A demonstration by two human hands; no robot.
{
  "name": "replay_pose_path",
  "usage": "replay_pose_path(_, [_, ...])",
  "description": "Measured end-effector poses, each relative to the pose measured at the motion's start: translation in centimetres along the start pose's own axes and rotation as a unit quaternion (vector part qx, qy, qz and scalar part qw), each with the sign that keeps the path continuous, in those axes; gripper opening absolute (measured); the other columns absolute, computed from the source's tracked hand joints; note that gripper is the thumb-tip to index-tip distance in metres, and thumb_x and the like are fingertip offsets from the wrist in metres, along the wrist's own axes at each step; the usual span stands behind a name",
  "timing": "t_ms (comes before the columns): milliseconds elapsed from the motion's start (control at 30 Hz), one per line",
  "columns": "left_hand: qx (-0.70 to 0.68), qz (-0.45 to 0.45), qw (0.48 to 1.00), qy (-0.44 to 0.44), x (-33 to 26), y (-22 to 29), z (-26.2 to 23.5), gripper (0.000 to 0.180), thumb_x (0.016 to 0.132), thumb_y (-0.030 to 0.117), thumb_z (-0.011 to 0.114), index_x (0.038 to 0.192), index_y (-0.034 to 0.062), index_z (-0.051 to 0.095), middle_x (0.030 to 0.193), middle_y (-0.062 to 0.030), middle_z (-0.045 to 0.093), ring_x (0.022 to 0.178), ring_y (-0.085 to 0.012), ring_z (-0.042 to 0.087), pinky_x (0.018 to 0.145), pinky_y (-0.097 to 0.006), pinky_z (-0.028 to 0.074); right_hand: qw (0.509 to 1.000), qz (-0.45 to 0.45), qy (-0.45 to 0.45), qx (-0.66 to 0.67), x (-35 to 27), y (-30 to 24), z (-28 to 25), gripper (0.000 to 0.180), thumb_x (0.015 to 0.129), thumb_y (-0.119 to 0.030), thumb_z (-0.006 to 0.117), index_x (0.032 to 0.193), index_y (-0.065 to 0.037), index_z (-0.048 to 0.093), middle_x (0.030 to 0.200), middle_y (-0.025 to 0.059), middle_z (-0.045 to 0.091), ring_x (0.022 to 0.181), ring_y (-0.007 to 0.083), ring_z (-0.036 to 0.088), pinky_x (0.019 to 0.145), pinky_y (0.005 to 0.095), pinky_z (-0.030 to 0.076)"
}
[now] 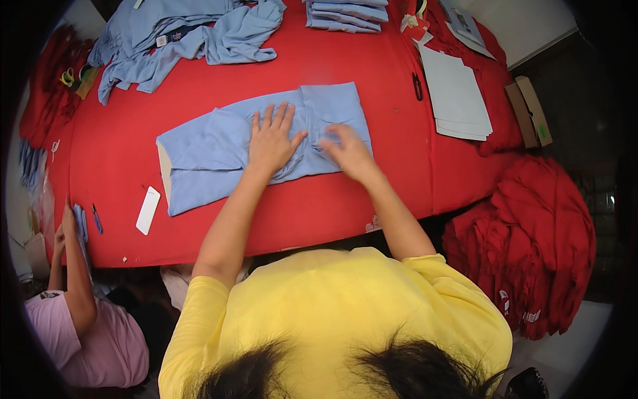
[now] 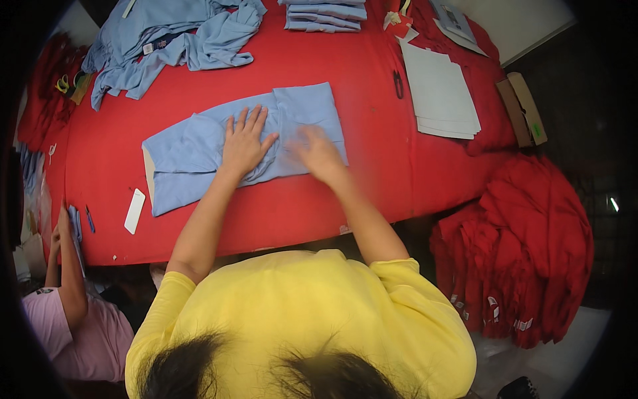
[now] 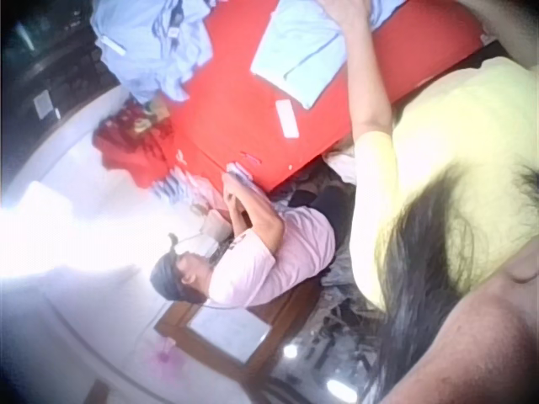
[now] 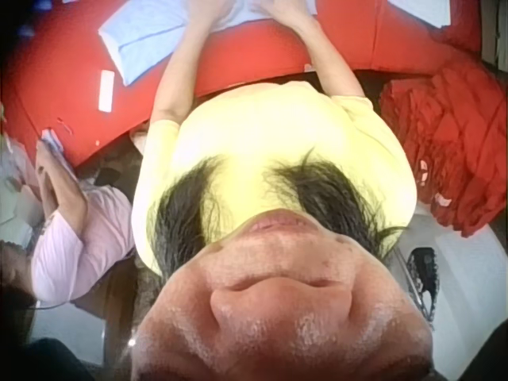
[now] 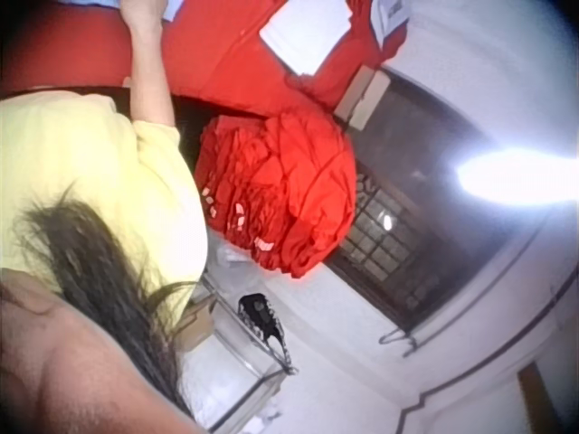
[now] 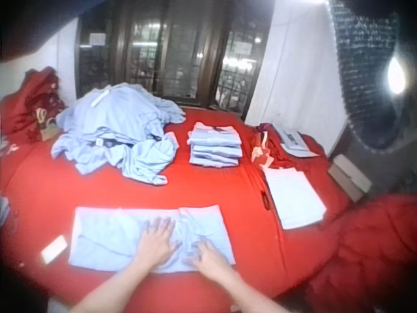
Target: The person folds light blue shirts one by one on a red surface, using a cardboard template to ensure consistent folding size, and places each finished garment onto a stack.
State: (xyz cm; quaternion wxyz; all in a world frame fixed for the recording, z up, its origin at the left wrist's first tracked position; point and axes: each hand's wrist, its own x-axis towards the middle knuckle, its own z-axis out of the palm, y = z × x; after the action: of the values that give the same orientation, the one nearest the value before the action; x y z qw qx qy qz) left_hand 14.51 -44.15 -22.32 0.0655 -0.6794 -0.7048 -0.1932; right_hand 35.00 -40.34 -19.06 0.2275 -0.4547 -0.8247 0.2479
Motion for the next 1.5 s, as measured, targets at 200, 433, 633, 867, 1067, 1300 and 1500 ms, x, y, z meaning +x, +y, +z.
replay_pose_path(200, [-0.269,-0.010,0.963,0.027,2.4,3.1,-2.6,0.040,0.093,0.029,0.054,0.124,0.0041,0.057,0.127,-0.0138,0.056,0.118,-0.0335,0.051,0.100,-0.044,0.037,0.979,0.183,0.085,0.006,2.2,6.7,-3.8,0.029,0.090,-0.025,0.060,0.105,0.000,0.061,0.104,0.0179,0.062,0.097,0.0312,0.060,0.084,0.0408,0.047])
replay_pose_path(433, [-0.431,-0.223,0.872,-0.066,5.7,9.2,1.2,0.043,0.088,0.037,0.063,0.112,0.0005,0.062,0.104,-0.0172,0.064,0.093,-0.0271,0.062,0.081,-0.036,0.048,0.840,0.134,-0.053,0.523,4.1,4.1,-2.5,0.032,0.098,-0.030,0.045,0.102,-0.001,0.058,0.110,0.0190,0.061,0.097,0.0270,0.061,0.086,0.0397,0.048])
replay_pose_path(633, [-0.450,-0.259,0.854,0.029,2.4,1.1,-8.6,0.034,0.086,0.026,0.067,0.107,-0.0010,0.064,0.089,-0.0057,0.066,0.081,-0.0125,0.060,0.070,-0.029,0.048,0.722,0.098,-0.021,0.685,3.0,-0.8,-4.6,0.031,0.101,-0.023,0.036,0.122,-0.002,0.042,0.123,0.0221,0.052,0.099,0.0338,0.061,0.090,0.0466,0.050])
replay_pose_path(867, [-0.020,-0.449,0.892,0.041,-12.1,-20.8,-10.2,0.042,0.084,0.026,0.066,0.117,0.0000,0.062,0.097,-0.0159,0.068,0.085,-0.0284,0.066,0.080,-0.037,0.051,0.813,0.170,-0.279,0.482,2.6,-2.8,1.0,0.039,0.098,-0.018,0.046,0.132,0.001,0.042,0.128,0.0210,0.050,0.104,0.0277,0.061,0.085,0.0378,0.055])
replay_pose_path(1067, [-0.052,-0.495,0.867,-0.004,-9.7,-19.7,-10.4,0.038,0.080,0.029,0.070,0.107,0.0028,0.066,0.097,-0.0165,0.069,0.090,-0.0341,0.066,0.081,-0.042,0.051,0.916,0.054,-0.247,0.313,5.7,-6.4,4.8,0.055,0.097,-0.022,0.048,0.144,0.000,0.031,0.142,0.0226,0.039,0.121,0.0335,0.050,0.097,0.0421,0.045])
replay_pose_path(1300, [-0.262,-0.455,0.851,-0.026,-6.4,-6.0,-6.1,0.025,0.077,0.018,0.076,0.080,-0.0045,0.064,0.071,-0.0082,0.064,0.063,-0.0136,0.060,0.061,-0.031,0.051,0.989,-0.058,-0.035,-0.128,7.2,-5.6,3.9,0.066,0.092,-0.051,0.048,0.142,-0.008,0.040,0.150,0.0202,0.030,0.141,0.0381,0.022,0.110,0.0602,0.017])
replay_pose_path(1500, [-0.471,-0.446,0.761,0.019,-4.9,4.1,-2.8,0.026,0.081,0.009,0.074,0.083,0.0006,0.049,0.070,-0.0047,0.058,0.064,-0.0122,0.063,0.056,-0.024,0.053,0.939,-0.087,0.110,-0.314,11.3,1.0,0.7,0.068,0.088,-0.058,0.050,0.139,-0.013,0.045,0.150,0.0151,0.031,0.138,0.0461,0.022,0.105,0.0704,0.012])
